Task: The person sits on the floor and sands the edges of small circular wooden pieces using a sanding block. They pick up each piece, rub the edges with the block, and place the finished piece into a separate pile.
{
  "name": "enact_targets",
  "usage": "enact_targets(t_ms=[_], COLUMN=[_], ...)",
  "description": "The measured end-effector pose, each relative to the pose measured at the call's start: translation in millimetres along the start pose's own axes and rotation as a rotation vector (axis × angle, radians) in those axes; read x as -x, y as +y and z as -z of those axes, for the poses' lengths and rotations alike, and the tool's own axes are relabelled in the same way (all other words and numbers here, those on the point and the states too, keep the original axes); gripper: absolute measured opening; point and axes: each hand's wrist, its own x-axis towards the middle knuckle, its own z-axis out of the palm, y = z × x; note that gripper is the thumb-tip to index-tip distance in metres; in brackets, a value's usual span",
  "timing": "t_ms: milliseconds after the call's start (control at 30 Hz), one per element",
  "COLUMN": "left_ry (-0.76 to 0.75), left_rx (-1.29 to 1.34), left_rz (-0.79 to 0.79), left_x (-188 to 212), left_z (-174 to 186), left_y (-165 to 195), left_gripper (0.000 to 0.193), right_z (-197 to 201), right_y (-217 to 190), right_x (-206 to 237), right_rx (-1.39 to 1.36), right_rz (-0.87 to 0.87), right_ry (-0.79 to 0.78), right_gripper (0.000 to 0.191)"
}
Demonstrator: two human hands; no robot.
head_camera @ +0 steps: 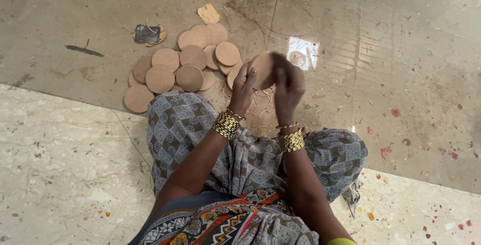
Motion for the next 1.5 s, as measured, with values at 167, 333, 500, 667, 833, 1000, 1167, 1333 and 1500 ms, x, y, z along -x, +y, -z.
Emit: enact_targets(t_ms=[167, 333, 500, 667, 833, 1000, 1167, 1333, 1500], left_ry=[-0.106, -0.246, -0.018, 0.030, 0.203, 0.006, -0.212, -0.225, -0.256], left_rx=[-0.450, -0.438, 0.075, 0.293, 0.217, 0.641, 0.726, 0.698, 0.632], left_rz=[0.002, -0.159, 0.319, 0.143, 0.489, 0.479, 0.460, 0.544, 0.460], left_x=[-3, 4, 2, -6, -14, -15, -13, -11, -15], left_z=[4, 12, 10, 5, -12, -5, -4, -5, -2], left_y=[24, 45, 27, 12, 20, 32, 37, 36, 32], left_gripper=[0.031, 0.031, 0.035, 0.062, 0.089, 0.089, 0.093, 0.091, 0.095], right_z=[2, 22, 24, 26, 12, 20, 11, 12, 11], right_y=[6, 55, 87, 60, 9, -7, 0, 9, 6], right_x=[2, -18, -10, -1, 22, 27, 22, 9, 17], right_rx=[-0.325, -0.962, -1.120, -1.023, -0.631, -0.858, -0.510, -0.444, -0.353], right_rz=[-0.285, -0.791, -1.147, -1.050, -0.585, -0.724, -0.523, -0.422, -0.310], right_ry=[-0.041, -0.125, -0.164, -0.154, -0.111, -0.305, -0.245, -0.160, -0.279], right_gripper=[0.029, 0.019, 0.015, 0.020, 0.033, 0.039, 0.032, 0.027, 0.031])
